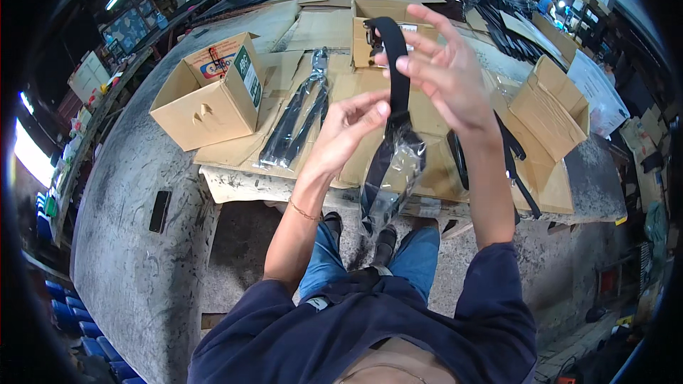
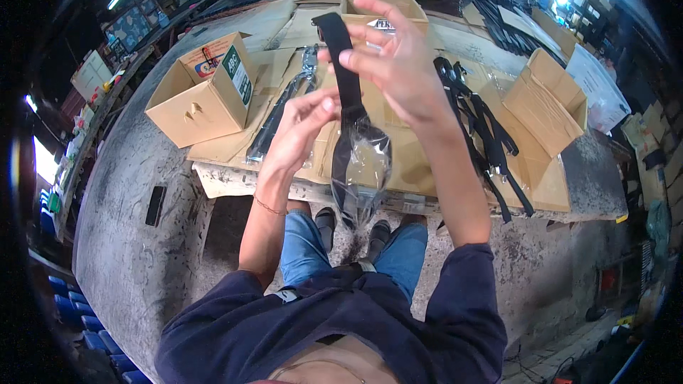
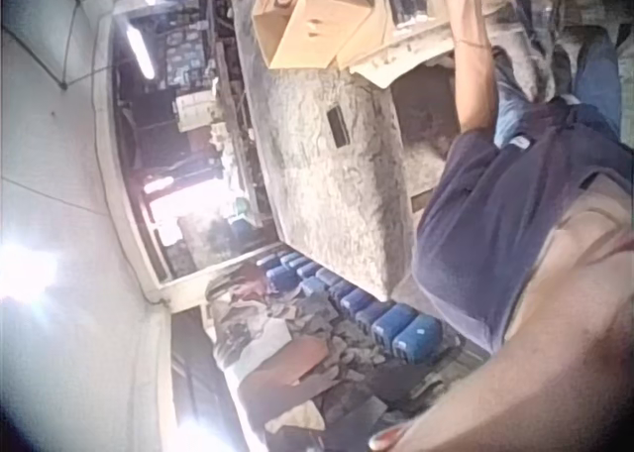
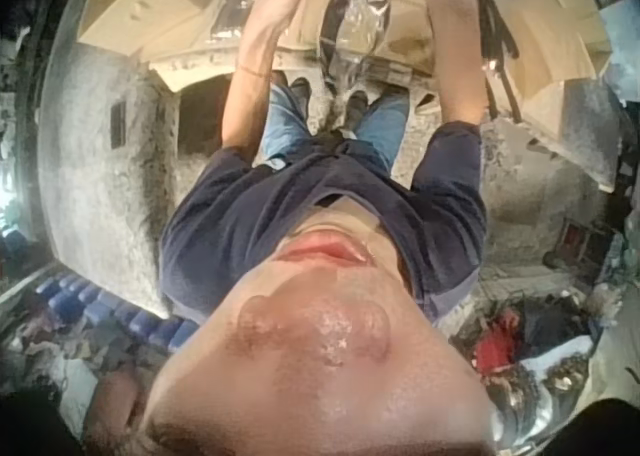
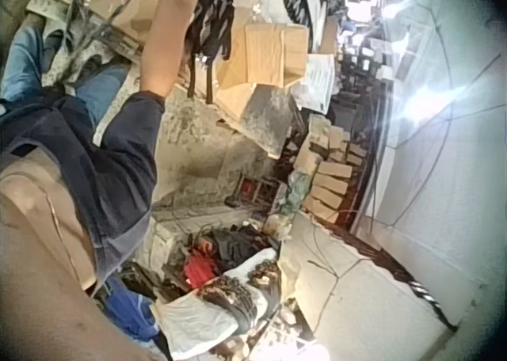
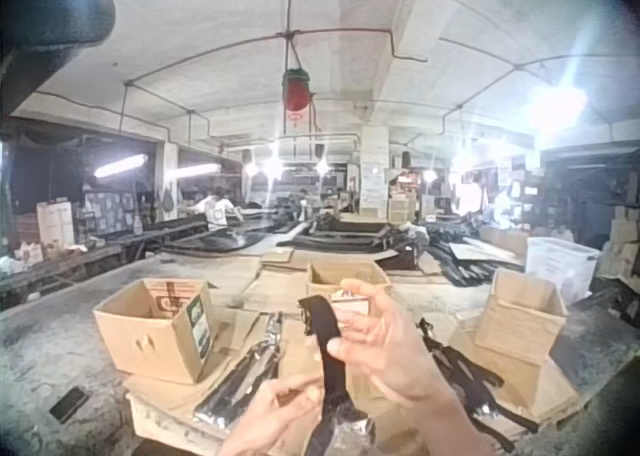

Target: Assembling adjustable plastic buckles onto black nylon straps and packing them into plastic bags.

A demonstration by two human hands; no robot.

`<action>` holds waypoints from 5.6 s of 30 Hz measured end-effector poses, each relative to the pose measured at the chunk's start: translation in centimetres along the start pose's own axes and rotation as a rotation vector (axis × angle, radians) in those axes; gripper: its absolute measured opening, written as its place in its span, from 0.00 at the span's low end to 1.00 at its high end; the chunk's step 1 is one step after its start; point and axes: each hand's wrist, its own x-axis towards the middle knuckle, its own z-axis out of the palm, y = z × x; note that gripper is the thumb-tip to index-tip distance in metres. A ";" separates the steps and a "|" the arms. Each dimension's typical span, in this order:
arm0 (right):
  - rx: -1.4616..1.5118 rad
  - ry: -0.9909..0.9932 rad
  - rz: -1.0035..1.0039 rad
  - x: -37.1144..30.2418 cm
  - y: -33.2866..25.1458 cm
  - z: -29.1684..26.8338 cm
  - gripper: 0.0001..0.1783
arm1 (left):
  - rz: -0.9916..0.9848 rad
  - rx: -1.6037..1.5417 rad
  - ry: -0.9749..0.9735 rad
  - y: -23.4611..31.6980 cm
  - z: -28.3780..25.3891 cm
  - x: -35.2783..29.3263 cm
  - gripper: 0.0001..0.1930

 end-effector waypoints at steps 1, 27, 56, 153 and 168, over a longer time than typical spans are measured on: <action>-0.062 0.014 0.005 -0.6 0.2 0.3 0.33 | 0.004 -0.005 0.005 0.3 0.1 0.7 0.26; -0.280 0.045 0.020 -0.8 5.0 -2.6 0.15 | 0.118 -0.151 0.369 4.1 -1.7 2.0 0.10; 0.077 0.062 0.169 -6.1 5.7 -1.3 0.13 | 0.008 -0.193 0.041 1.6 -0.4 0.9 0.13; 0.130 0.809 0.352 -39.9 2.1 -11.2 0.16 | -0.090 0.915 -0.296 -26.1 12.2 -5.2 0.08; 0.195 0.728 0.413 -39.3 2.8 -11.0 0.15 | -0.400 0.878 -0.499 -27.1 9.3 -0.4 0.21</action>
